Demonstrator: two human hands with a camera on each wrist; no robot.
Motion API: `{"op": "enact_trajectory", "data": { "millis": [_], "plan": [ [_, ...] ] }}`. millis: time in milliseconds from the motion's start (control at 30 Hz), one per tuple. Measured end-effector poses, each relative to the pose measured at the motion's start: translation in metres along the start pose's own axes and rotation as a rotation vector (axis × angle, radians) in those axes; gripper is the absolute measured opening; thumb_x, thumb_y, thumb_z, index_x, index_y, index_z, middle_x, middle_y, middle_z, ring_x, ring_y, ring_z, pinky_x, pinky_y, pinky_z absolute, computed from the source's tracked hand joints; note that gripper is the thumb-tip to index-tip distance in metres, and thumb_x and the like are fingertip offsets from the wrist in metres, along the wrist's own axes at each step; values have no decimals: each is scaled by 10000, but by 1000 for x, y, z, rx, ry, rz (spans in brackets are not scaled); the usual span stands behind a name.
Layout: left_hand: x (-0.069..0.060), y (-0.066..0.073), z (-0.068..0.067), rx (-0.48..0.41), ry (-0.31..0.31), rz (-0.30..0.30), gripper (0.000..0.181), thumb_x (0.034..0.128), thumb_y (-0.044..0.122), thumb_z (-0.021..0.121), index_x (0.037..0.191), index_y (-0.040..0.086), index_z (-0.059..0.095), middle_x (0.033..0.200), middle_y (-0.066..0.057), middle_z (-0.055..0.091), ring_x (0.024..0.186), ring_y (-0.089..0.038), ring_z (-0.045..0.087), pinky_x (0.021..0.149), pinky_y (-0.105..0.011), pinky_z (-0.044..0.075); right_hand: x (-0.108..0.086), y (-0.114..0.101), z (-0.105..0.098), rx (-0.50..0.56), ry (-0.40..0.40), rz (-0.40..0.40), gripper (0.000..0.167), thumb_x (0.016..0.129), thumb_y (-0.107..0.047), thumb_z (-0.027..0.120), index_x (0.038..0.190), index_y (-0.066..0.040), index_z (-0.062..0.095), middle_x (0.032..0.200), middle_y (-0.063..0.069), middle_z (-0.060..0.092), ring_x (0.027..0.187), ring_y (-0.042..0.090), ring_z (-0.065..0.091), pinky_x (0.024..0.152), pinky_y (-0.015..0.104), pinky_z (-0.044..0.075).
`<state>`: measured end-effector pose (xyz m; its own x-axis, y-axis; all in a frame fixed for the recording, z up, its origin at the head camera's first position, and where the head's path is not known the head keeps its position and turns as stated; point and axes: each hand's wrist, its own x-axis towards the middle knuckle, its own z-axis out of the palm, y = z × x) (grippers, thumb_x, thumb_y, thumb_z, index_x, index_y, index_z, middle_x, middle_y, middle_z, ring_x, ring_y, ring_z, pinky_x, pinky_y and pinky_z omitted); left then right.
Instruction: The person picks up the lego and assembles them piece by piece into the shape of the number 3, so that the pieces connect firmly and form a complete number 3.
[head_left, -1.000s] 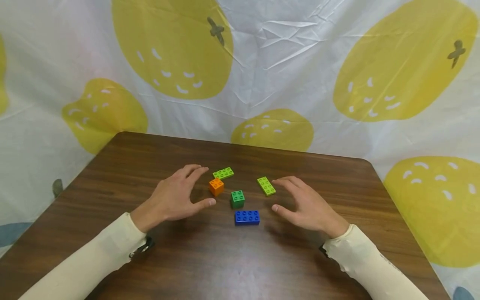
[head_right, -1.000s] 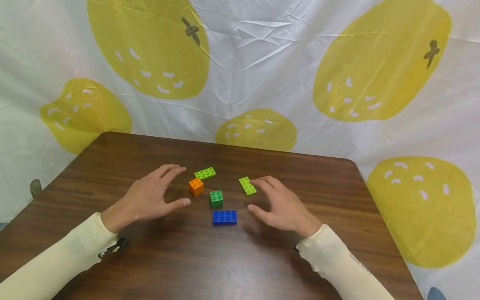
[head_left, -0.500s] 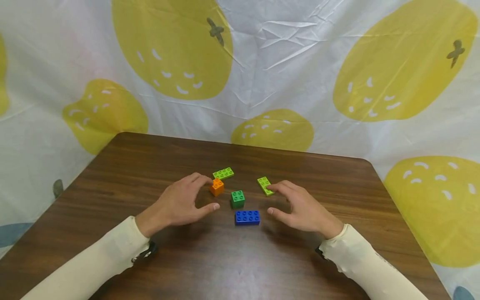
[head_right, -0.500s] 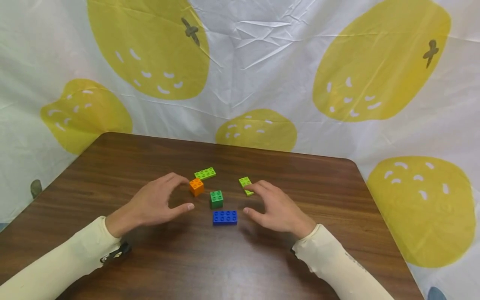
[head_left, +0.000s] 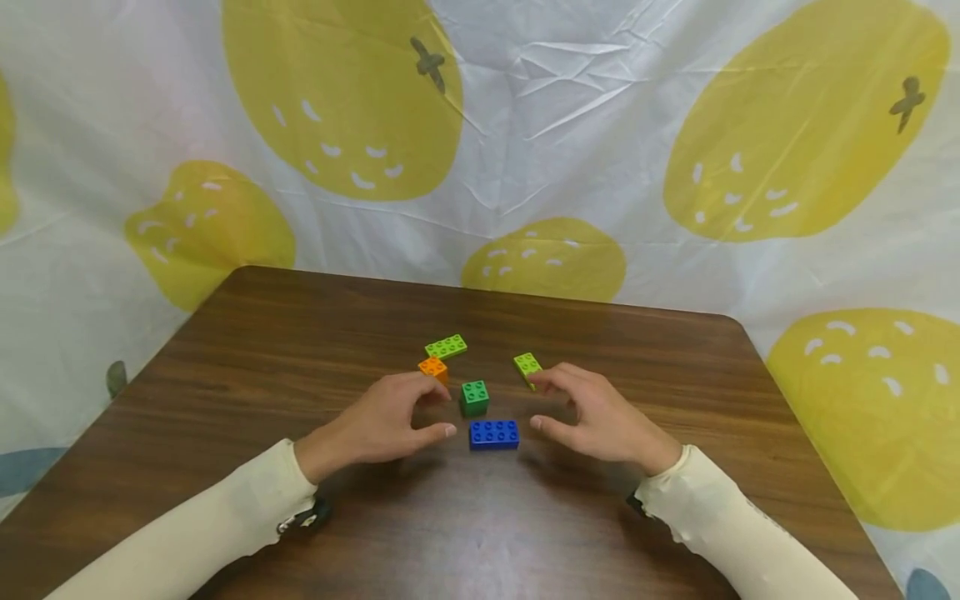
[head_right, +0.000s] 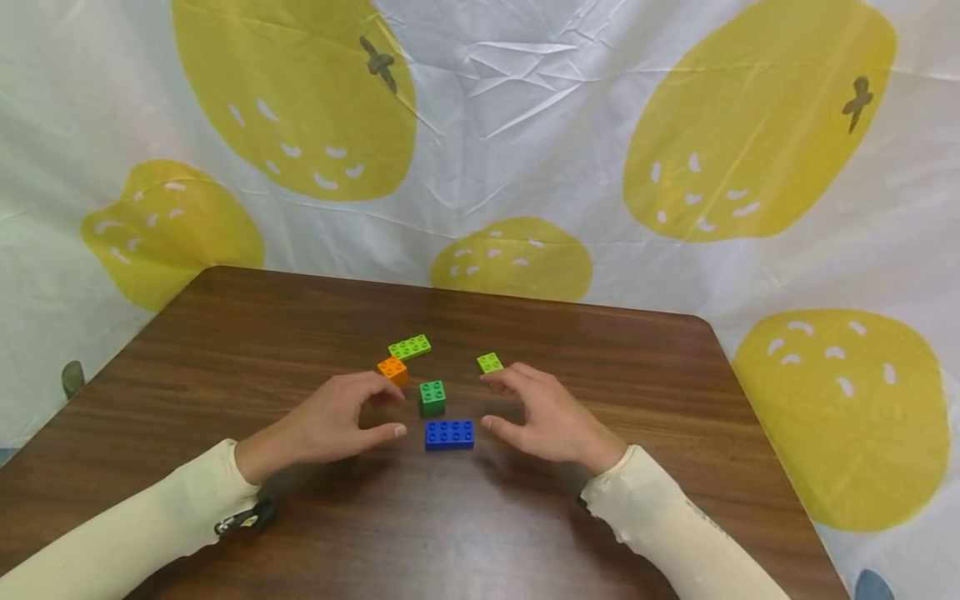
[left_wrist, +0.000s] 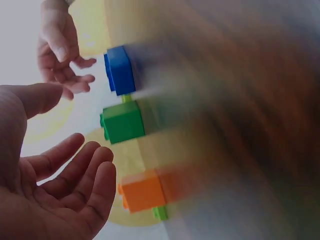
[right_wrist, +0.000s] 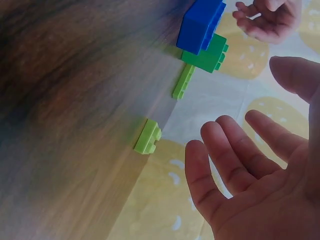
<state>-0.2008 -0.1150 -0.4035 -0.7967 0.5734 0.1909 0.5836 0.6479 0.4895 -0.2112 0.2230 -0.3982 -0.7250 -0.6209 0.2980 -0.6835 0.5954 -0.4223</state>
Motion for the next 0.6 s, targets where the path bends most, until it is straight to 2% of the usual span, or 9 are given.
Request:
{"op": "enact_trajectory", "data": {
  "millis": [133,267,500,600],
  "plan": [
    [3,1,8,-70,-29,-26,404,940,406,805,1188,99,721,1086,-16,742,953,-109,662,860,-316,576,1,-1,1,32,-14,4,473,938,-287,809,1355,-126,654,1218,66,723,1063,255,701,836,451,605],
    [6,3,13,-158,-65,-70,384,923,371,834,1173,100,724,1029,-9,738,902,-96,651,803,-251,562,3,-2,4,64,-38,4,454,919,-255,826,1314,-83,683,1191,80,741,1014,256,708,811,435,612],
    [7,8,16,-239,-82,-106,352,902,315,861,1143,99,724,999,-1,731,884,-125,665,781,-229,563,7,-2,12,104,-95,16,428,904,-214,836,1283,-61,710,1103,62,764,916,191,718,764,311,597],
    [7,9,16,-252,-84,-111,355,898,309,866,1144,99,718,1000,-10,727,880,-122,659,778,-229,561,8,0,15,111,-101,21,421,903,-213,835,1274,-57,712,1054,56,763,887,172,715,752,304,597]
  ]
}}
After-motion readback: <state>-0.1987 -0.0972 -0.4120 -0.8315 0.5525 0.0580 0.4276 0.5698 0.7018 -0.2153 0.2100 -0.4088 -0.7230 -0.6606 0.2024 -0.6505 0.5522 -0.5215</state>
